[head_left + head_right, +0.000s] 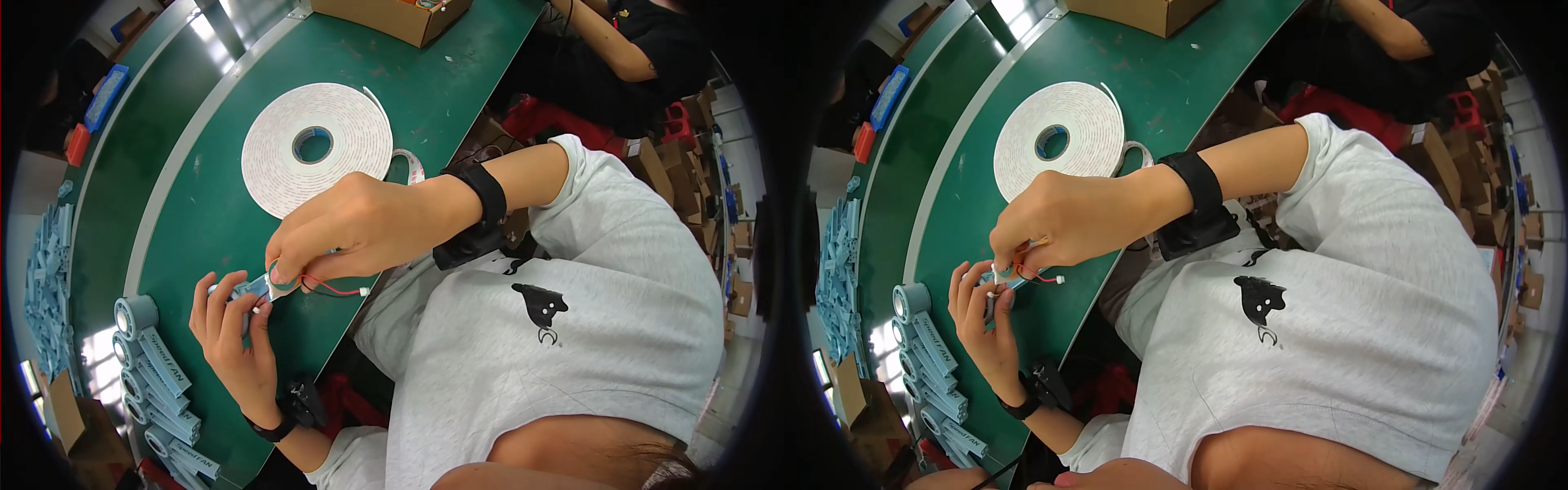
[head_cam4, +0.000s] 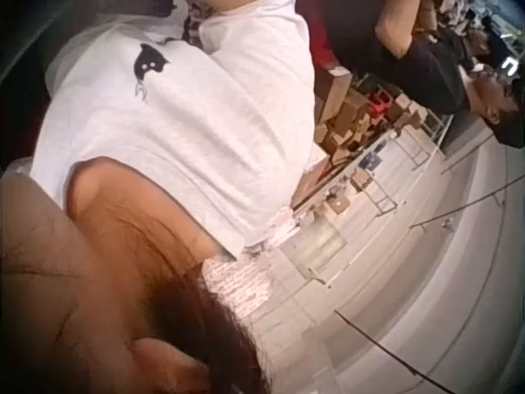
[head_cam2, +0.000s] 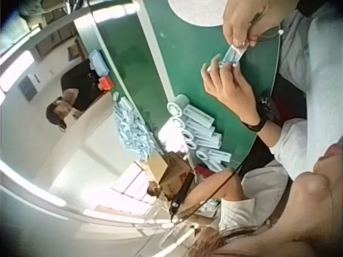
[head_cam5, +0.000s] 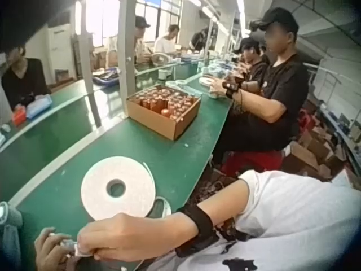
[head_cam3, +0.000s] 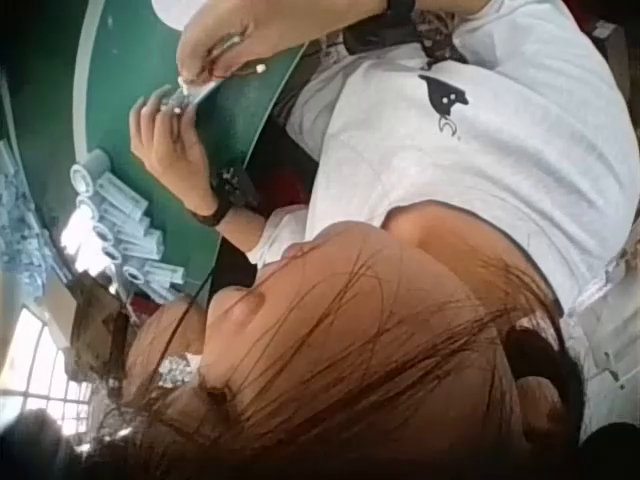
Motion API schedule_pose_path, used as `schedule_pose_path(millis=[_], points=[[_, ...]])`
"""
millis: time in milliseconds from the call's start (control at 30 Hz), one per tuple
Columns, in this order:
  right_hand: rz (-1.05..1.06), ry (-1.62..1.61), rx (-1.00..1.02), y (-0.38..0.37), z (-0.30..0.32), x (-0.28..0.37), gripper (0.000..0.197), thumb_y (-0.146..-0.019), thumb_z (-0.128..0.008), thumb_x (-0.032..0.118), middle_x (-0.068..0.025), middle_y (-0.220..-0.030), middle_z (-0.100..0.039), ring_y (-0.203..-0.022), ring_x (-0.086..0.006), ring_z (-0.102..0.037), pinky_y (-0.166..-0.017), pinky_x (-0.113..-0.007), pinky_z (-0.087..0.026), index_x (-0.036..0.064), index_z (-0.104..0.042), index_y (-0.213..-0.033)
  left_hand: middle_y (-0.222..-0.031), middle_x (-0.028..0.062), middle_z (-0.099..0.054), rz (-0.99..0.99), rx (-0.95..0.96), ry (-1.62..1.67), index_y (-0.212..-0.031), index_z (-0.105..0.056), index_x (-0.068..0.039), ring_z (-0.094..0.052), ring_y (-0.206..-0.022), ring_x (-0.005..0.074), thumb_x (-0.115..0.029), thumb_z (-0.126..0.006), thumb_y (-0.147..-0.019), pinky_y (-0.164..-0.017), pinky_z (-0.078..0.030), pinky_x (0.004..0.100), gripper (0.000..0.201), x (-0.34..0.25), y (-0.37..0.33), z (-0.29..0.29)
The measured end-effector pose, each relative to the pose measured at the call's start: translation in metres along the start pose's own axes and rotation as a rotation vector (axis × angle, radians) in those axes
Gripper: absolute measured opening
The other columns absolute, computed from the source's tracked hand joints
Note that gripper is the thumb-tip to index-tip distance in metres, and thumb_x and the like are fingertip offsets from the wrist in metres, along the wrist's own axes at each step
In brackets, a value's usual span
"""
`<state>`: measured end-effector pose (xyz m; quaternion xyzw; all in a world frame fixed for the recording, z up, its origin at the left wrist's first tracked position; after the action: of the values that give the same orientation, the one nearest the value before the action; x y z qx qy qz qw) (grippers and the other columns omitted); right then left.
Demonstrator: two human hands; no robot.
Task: The person peels a strip of tape from a roll, applies it to a battery, and presses the battery into a fan housing. This process is repeated for multiple units, occasionally moving boxes of batteries and finished components on the table.
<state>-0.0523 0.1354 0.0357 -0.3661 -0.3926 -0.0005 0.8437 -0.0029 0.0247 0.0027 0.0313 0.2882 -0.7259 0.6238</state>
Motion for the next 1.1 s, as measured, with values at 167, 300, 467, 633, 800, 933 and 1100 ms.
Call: schedule_pose_path(millis=[167,300,467,633,800,933,1100], points=[[-0.182,0.256,0.43,-0.009,-0.028,-0.008,0.01,-0.067,-0.059,-0.001,-0.0118,-0.071,-0.058,-0.063,-0.0256,-0.06,-0.052,-0.031,-0.048,-0.0026,-0.053,-0.074,-0.103,0.0085,-0.057,0.145,-0.046,0.113,-0.079,-0.051,0.001,-0.047,-0.105,0.0286,-0.003,-0.055,-0.079,-0.078,-0.039,0.0325,0.006,0.005,0.003,0.006],[-0.109,0.429,0.588,-0.018,-0.043,-0.009,0.01,-0.067,-0.057,0.001,-0.0143,-0.067,-0.056,-0.062,-0.0286,-0.06,-0.048,-0.036,-0.047,-0.0032,-0.048,-0.067,-0.108,0.0129,-0.054,0.222,-0.138,0.279,-0.083,-0.048,0.002,-0.051,-0.098,0.0257,-0.003,-0.049,-0.084,-0.07,-0.041,0.0289,0.006,0.022,0.006,0.002],[0.013,0.338,0.542,-0.033,-0.049,-0.002,0.008,-0.07,-0.056,0.003,-0.0161,-0.068,-0.057,-0.062,-0.031,-0.06,-0.046,-0.036,-0.046,-0.003,-0.051,-0.07,-0.113,0.0173,-0.05,0.262,-0.186,0.291,-0.089,-0.045,0.003,-0.053,-0.088,0.0227,-0.003,-0.046,-0.086,-0.067,-0.042,0.0283,0.008,0.028,0.009,-0.002],[-0.116,0.369,0.687,-0.028,-0.062,-0.024,0.01,-0.074,-0.054,0.006,-0.0163,-0.073,-0.06,-0.066,-0.0318,-0.06,-0.051,-0.038,-0.047,-0.0043,-0.055,-0.074,-0.111,0.0169,-0.051,0.259,-0.192,0.27,-0.09,-0.044,0.004,-0.052,-0.086,0.0233,-0.004,-0.046,-0.086,-0.067,-0.042,0.0291,0.008,0.027,0.011,-0.003],[-0.199,0.37,0.781,-0.027,-0.07,-0.034,0.014,-0.076,-0.052,0.009,-0.0164,-0.076,-0.062,-0.07,-0.0325,-0.061,-0.054,-0.04,-0.048,-0.004,-0.059,-0.077,-0.111,0.0147,-0.05,0.214,-0.18,0.298,-0.092,-0.045,0.004,-0.05,-0.085,0.0184,-0.006,-0.044,-0.088,-0.071,-0.041,0.0263,0.011,0.017,0.005,-0.002],[-0.232,0.408,0.816,-0.023,-0.072,-0.04,0.015,-0.077,-0.051,0.011,-0.0154,-0.071,-0.059,-0.065,-0.0323,-0.06,-0.053,-0.04,-0.048,-0.0026,-0.056,-0.076,-0.113,0.0155,-0.049,0.223,-0.194,0.376,-0.088,-0.045,0.002,-0.051,-0.083,0.0174,-0.006,-0.046,-0.087,-0.066,-0.041,0.025,0.009,0.021,0.009,-0.001],[-0.231,0.412,0.747,-0.019,-0.068,-0.039,0.014,-0.077,-0.051,0.012,-0.0149,-0.067,-0.058,-0.061,-0.0326,-0.058,-0.053,-0.039,-0.047,-0.002,-0.054,-0.074,-0.114,0.0146,-0.048,0.26,-0.174,0.459,-0.09,-0.046,0.002,-0.049,-0.085,0.0164,-0.009,-0.049,-0.086,-0.067,-0.04,0.0242,0.012,0.026,0.01,-0.002]])
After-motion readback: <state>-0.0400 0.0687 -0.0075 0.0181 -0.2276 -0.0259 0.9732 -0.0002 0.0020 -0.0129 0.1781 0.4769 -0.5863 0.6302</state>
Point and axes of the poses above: each hand's wrist, its own y-axis away from the middle knuckle, its own z-axis out of the back of the hand, x = y × z, the point moved 10 cm from there along -y, towards the middle knuckle
